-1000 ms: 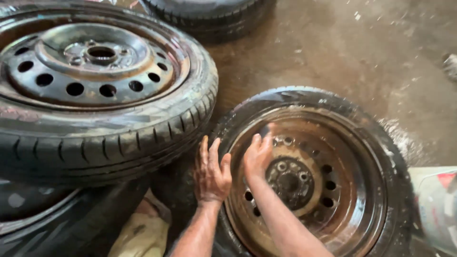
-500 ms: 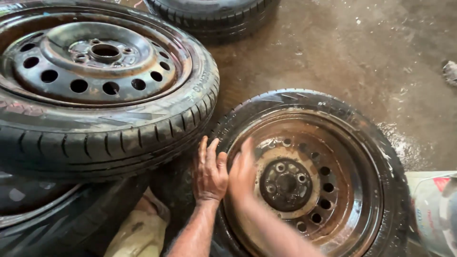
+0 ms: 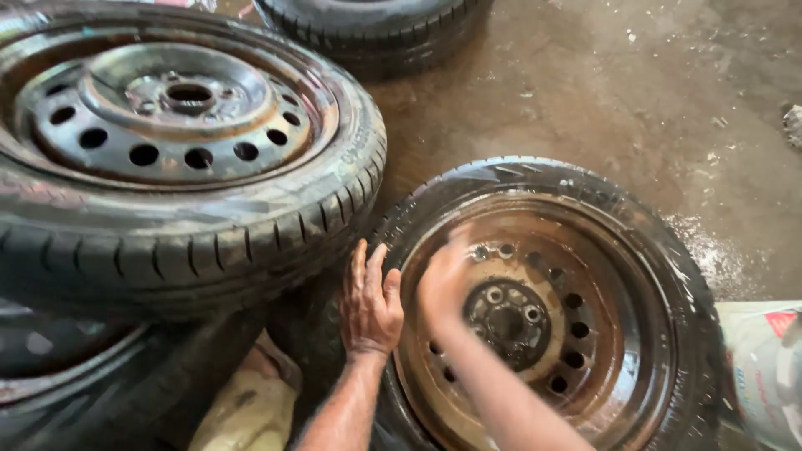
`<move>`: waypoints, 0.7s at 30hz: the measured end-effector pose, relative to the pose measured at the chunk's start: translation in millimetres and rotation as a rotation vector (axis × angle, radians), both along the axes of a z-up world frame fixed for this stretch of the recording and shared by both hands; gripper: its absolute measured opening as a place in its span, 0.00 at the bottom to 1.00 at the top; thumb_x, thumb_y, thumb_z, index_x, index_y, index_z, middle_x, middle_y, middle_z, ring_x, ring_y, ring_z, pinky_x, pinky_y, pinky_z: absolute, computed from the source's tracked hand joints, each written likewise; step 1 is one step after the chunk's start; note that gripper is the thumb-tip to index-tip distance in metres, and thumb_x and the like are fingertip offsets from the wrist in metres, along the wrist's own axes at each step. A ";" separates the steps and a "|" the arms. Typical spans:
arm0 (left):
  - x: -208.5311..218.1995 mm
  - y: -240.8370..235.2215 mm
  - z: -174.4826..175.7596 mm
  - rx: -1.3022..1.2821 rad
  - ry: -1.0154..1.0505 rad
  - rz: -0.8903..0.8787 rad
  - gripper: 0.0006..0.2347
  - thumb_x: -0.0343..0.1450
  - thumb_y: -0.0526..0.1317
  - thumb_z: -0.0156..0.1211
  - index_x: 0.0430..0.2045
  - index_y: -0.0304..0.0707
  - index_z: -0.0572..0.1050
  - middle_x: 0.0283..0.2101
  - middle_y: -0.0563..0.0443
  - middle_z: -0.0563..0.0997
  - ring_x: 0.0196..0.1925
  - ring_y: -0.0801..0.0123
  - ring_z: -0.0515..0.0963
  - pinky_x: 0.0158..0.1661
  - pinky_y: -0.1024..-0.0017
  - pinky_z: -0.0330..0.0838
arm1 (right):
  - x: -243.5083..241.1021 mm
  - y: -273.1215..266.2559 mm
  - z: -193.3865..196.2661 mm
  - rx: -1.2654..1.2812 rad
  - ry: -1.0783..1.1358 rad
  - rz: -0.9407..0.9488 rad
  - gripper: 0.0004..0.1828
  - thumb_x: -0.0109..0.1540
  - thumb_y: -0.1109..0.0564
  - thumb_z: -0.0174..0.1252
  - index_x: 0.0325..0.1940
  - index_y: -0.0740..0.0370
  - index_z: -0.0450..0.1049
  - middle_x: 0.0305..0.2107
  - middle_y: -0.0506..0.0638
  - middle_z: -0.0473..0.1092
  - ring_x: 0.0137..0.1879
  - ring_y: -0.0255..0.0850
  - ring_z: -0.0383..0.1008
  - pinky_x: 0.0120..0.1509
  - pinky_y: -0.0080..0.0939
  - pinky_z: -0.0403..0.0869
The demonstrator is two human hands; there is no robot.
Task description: The person scrubs the inner rim of a car tire with a brush and a cleaning solution. They then use their hands to wipe and spread the solution across the rim's surface.
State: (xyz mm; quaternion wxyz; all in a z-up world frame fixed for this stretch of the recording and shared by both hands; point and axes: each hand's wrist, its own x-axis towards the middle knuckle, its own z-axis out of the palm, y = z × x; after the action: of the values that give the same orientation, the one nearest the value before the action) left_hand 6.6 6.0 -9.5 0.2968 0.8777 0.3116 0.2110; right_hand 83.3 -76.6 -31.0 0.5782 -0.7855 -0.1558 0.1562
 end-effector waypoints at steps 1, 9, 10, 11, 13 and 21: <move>2.3 0.4 -4.1 0.010 -0.004 0.006 0.19 0.76 0.47 0.51 0.61 0.42 0.71 0.69 0.34 0.67 0.69 0.40 0.67 0.64 0.50 0.62 | 25.7 15.0 -1.1 -0.014 0.038 -0.300 0.32 0.69 0.61 0.41 0.79 0.67 0.48 0.73 0.67 0.52 0.78 0.57 0.52 0.80 0.50 0.51; -4.0 -2.2 -1.8 0.012 -0.032 -0.008 0.20 0.76 0.48 0.52 0.61 0.40 0.70 0.69 0.33 0.66 0.69 0.39 0.67 0.64 0.49 0.62 | -92.4 -159.7 10.3 0.038 0.084 0.494 0.34 0.57 0.69 0.47 0.71 0.73 0.63 0.69 0.65 0.63 0.78 0.54 0.57 0.79 0.47 0.51; -2.5 -0.9 -1.9 0.027 -0.007 -0.007 0.20 0.76 0.47 0.52 0.61 0.40 0.70 0.69 0.33 0.66 0.69 0.39 0.66 0.64 0.49 0.62 | -83.5 -198.1 -11.0 -0.034 0.172 0.615 0.31 0.60 0.67 0.49 0.70 0.69 0.66 0.68 0.62 0.66 0.76 0.50 0.62 0.78 0.45 0.57; -0.9 0.0 -2.4 0.042 0.017 -0.006 0.19 0.76 0.47 0.52 0.61 0.40 0.70 0.70 0.33 0.66 0.69 0.39 0.66 0.63 0.48 0.62 | -74.0 -236.9 -32.5 -0.107 0.262 0.735 0.28 0.63 0.65 0.51 0.69 0.65 0.69 0.66 0.59 0.69 0.73 0.46 0.68 0.78 0.43 0.62; 0.0 -1.1 2.3 0.021 -0.002 -0.015 0.19 0.76 0.47 0.52 0.61 0.40 0.70 0.70 0.33 0.66 0.69 0.39 0.66 0.63 0.49 0.62 | -70.7 -284.2 -45.7 -0.193 0.423 0.787 0.24 0.65 0.61 0.55 0.67 0.63 0.73 0.65 0.58 0.72 0.73 0.45 0.68 0.77 0.43 0.61; 8.3 -5.7 -0.7 0.069 0.051 0.015 0.21 0.72 0.49 0.56 0.59 0.43 0.70 0.67 0.36 0.68 0.64 0.39 0.70 0.57 0.51 0.67 | -66.2 -56.8 -24.3 -0.271 -0.057 0.413 0.43 0.57 0.61 0.48 0.79 0.61 0.51 0.68 0.67 0.61 0.70 0.60 0.67 0.71 0.49 0.67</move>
State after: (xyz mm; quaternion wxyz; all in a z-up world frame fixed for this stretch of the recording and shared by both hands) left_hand 14.9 0.3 -10.2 0.2567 0.8902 0.3179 0.2015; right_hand 17.1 -133.4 -55.3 0.4187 -0.8115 -0.3069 0.2683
